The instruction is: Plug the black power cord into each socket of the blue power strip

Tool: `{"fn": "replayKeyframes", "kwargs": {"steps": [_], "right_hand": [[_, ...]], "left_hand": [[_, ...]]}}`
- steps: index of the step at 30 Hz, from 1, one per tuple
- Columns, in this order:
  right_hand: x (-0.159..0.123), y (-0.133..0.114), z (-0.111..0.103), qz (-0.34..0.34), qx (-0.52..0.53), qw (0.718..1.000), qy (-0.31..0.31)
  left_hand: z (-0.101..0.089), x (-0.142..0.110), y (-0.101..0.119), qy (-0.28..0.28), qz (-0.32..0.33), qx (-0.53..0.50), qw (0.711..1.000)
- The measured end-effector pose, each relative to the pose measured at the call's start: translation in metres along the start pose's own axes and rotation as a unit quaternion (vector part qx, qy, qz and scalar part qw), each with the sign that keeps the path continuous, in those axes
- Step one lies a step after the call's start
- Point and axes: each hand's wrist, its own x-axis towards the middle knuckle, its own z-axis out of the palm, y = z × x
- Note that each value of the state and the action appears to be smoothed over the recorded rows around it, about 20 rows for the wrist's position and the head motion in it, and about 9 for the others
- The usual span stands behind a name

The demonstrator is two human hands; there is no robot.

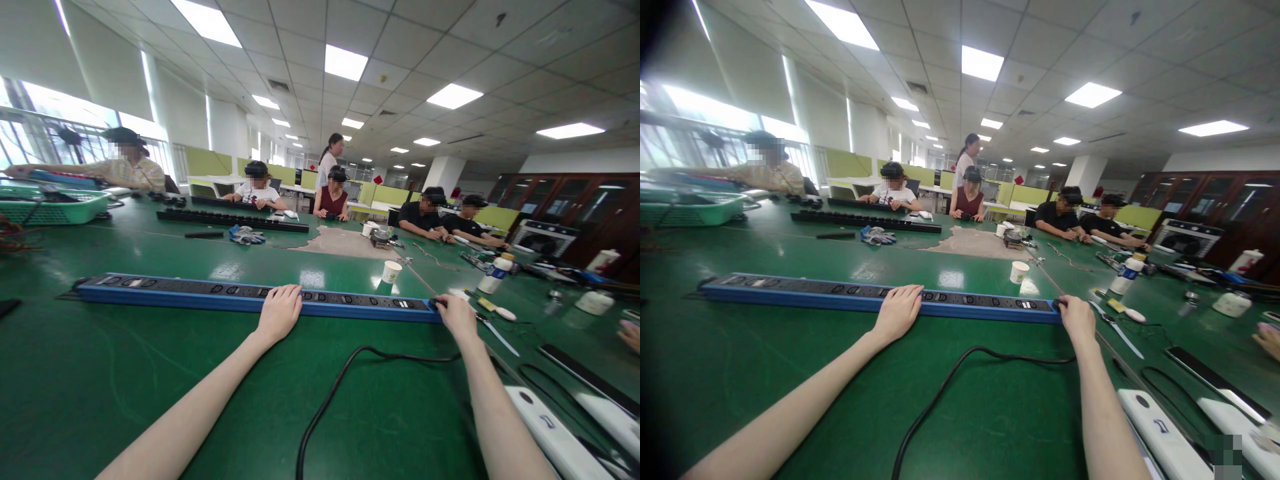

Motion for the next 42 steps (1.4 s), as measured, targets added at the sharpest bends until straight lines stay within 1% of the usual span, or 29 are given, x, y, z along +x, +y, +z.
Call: {"fn": "replayKeyframes", "kwargs": {"steps": [4,9,12,15,20,24,26,28,29,31,34,36,39,41,42], "right_hand": [[-0.002,-0.004,0.001,-0.001,-0.015,1.000,-0.015],[0.011,-0.008,-0.011,0.020,-0.049,0.997,-0.048],[0.021,-0.007,-0.018,0.010,-0.047,0.996,-0.070],[0.028,-0.002,-0.020,-0.011,-0.033,0.996,-0.078],[0.028,0.009,-0.013,-0.040,0.011,0.995,-0.086],[0.021,0.014,-0.007,-0.040,0.052,0.996,-0.058],[0.022,0.015,-0.011,-0.035,0.103,0.993,-0.042],[0.027,0.016,-0.020,-0.017,0.184,0.982,-0.042],[0.029,0.016,-0.026,-0.005,0.228,0.972,-0.051],[0.034,0.015,-0.039,0.011,0.301,0.949,-0.089],[0.036,0.014,-0.056,0.017,0.354,0.921,-0.164],[0.032,0.016,-0.063,0.005,0.359,0.909,-0.211],[0.025,0.027,-0.063,-0.052,0.329,0.904,-0.269],[0.022,0.039,-0.057,-0.093,0.295,0.908,-0.282],[0.021,0.045,-0.054,-0.110,0.276,0.914,-0.277]], "left_hand": [[0.000,0.000,0.001,0.001,-0.004,0.002,1.000],[-0.001,0.000,0.001,-0.001,-0.003,0.007,1.000],[-0.001,0.000,0.001,0.002,-0.003,0.006,1.000],[-0.001,0.000,0.000,0.004,-0.004,0.004,1.000],[-0.001,0.001,0.000,0.006,-0.006,-0.001,1.000],[-0.002,0.001,0.000,0.006,-0.002,0.005,1.000],[-0.002,0.000,0.000,0.006,-0.002,0.006,1.000],[-0.001,0.000,0.000,0.006,-0.002,0.006,1.000],[-0.001,0.000,0.000,0.006,-0.001,0.006,1.000],[-0.001,0.000,-0.001,0.008,0.000,0.005,1.000],[0.000,0.000,-0.001,0.010,-0.002,0.001,1.000],[0.000,0.000,-0.002,0.010,-0.002,0.001,1.000],[0.000,0.000,-0.002,0.011,-0.002,0.000,1.000],[0.000,0.000,-0.002,0.013,-0.002,0.001,1.000],[-0.001,0.000,-0.002,0.013,-0.002,0.001,1.000]]}}
